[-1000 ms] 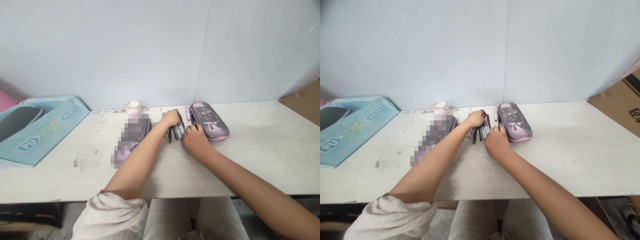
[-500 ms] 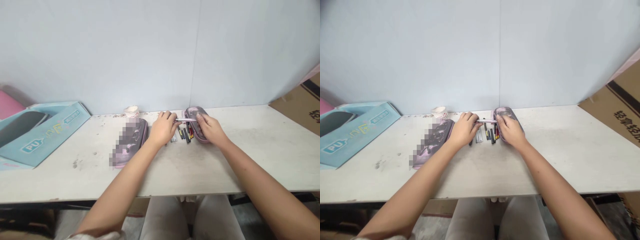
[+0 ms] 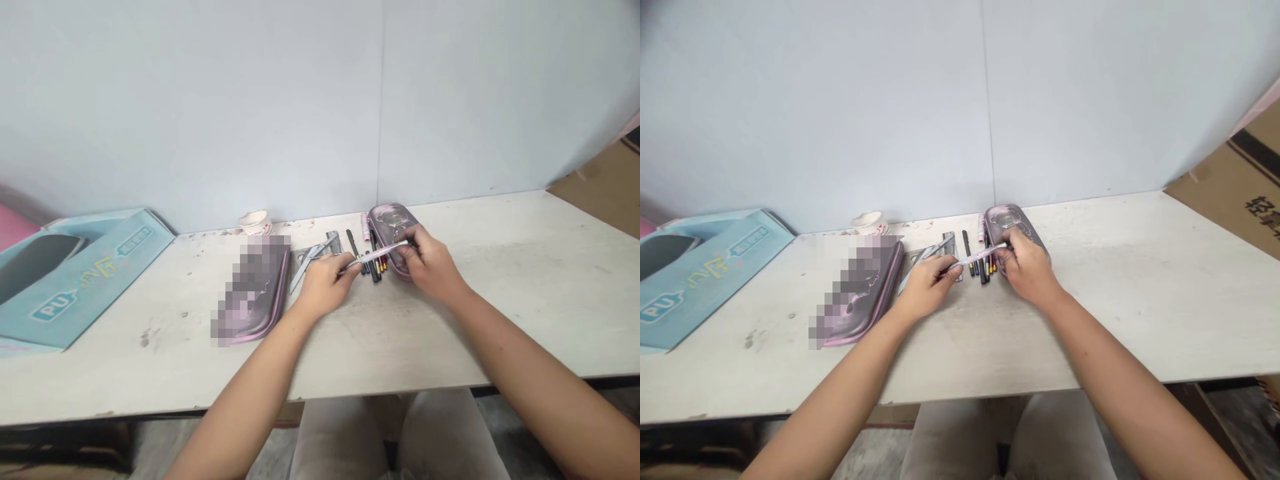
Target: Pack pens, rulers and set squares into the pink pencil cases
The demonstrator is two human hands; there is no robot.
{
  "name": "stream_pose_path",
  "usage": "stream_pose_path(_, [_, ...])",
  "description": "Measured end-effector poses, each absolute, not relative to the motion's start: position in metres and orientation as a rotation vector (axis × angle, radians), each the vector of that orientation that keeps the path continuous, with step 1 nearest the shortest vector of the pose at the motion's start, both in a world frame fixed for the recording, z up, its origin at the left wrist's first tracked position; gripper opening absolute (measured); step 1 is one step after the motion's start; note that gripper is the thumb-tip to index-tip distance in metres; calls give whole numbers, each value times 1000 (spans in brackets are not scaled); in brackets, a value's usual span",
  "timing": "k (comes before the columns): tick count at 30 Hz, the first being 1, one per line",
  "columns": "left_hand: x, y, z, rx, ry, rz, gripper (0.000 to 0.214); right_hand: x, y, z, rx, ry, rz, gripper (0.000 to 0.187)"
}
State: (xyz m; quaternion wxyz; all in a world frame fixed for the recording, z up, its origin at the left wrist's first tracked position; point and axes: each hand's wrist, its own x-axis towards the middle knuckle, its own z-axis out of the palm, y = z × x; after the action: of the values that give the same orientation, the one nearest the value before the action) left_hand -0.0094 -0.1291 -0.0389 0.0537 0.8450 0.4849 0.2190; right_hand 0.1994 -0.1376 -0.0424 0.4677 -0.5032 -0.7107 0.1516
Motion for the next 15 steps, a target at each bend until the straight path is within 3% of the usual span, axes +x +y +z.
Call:
stream_pose_path(4, [-12, -125, -45, 2460, 1365, 698, 28, 198, -139, -43, -1245, -1712, 501, 19])
stream_pose_path(8, [-11, -126, -46, 2356, 1363, 708, 27, 200, -138, -43, -1345, -1802, 410, 29])
stream_pose_path(15, [-10, -126, -45, 2054, 1139, 750, 34, 202, -138, -45, -1091, -1872, 295, 12])
